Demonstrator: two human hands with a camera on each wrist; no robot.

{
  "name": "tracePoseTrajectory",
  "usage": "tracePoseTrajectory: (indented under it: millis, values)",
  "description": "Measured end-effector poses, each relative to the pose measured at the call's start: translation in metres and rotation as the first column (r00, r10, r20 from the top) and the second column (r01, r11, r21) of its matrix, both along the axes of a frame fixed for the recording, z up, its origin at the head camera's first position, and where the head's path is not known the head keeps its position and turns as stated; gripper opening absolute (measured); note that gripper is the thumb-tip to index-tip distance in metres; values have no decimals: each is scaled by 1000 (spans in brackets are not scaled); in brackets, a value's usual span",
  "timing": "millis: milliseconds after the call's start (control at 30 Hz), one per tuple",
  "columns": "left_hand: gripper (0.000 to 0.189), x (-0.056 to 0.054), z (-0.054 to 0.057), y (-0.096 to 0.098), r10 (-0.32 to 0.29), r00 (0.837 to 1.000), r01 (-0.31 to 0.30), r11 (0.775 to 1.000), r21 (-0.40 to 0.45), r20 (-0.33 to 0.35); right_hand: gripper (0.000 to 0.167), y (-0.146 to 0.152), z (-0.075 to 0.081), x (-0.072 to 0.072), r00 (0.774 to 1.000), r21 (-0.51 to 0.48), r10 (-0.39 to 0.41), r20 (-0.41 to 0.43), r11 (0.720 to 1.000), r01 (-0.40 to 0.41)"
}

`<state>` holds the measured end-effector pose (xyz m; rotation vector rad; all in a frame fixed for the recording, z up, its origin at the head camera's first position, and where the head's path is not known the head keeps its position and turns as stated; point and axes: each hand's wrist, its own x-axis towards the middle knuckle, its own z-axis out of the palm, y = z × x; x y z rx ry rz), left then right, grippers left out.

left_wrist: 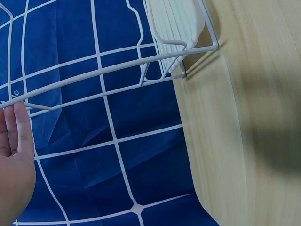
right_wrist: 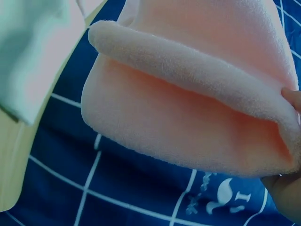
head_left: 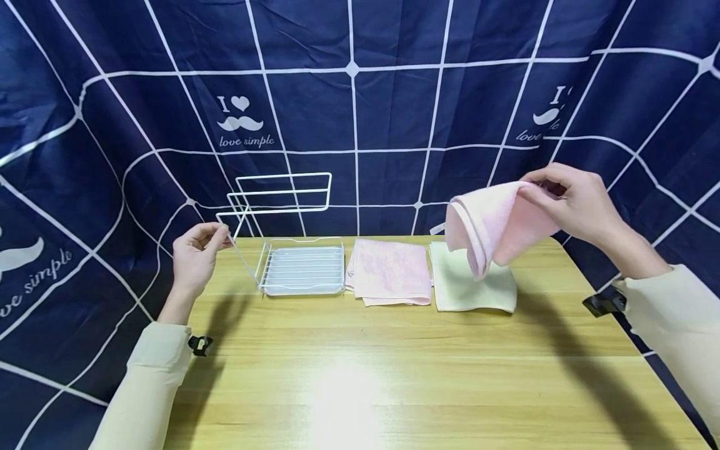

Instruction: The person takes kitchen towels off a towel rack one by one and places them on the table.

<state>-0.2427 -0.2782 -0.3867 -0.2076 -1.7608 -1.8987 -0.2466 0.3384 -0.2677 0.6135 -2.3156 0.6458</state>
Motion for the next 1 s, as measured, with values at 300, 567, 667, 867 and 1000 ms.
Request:
tracePoseTrajectory:
  millis: [300, 567, 667, 867, 1000]
  values:
    - [9, 0, 0, 0, 4, 1000, -4, 1000, 4, 12, 15, 31, -17, 14, 1000, 23, -17, 4, 1000, 17]
    - [11, -1, 0, 0, 7, 1000, -7, 1000, 1, 15, 16, 60, -33, 28, 997, 3, -72, 38, 997, 72]
    - [11, -2, 0, 0, 10, 1000, -10, 1000, -4, 14, 15, 68, -36, 34, 993, -1, -97, 67, 995, 97]
    - [8, -1, 0, 0, 15, 1000, -15, 1000, -5, 17, 15, 85, -41, 48, 984, 1, -132, 116, 991, 133]
    - [17, -2, -1, 0, 8, 1000, -8, 1000, 0, 14, 15, 97, -45, 57, 978, 6, -153, 143, 988, 154]
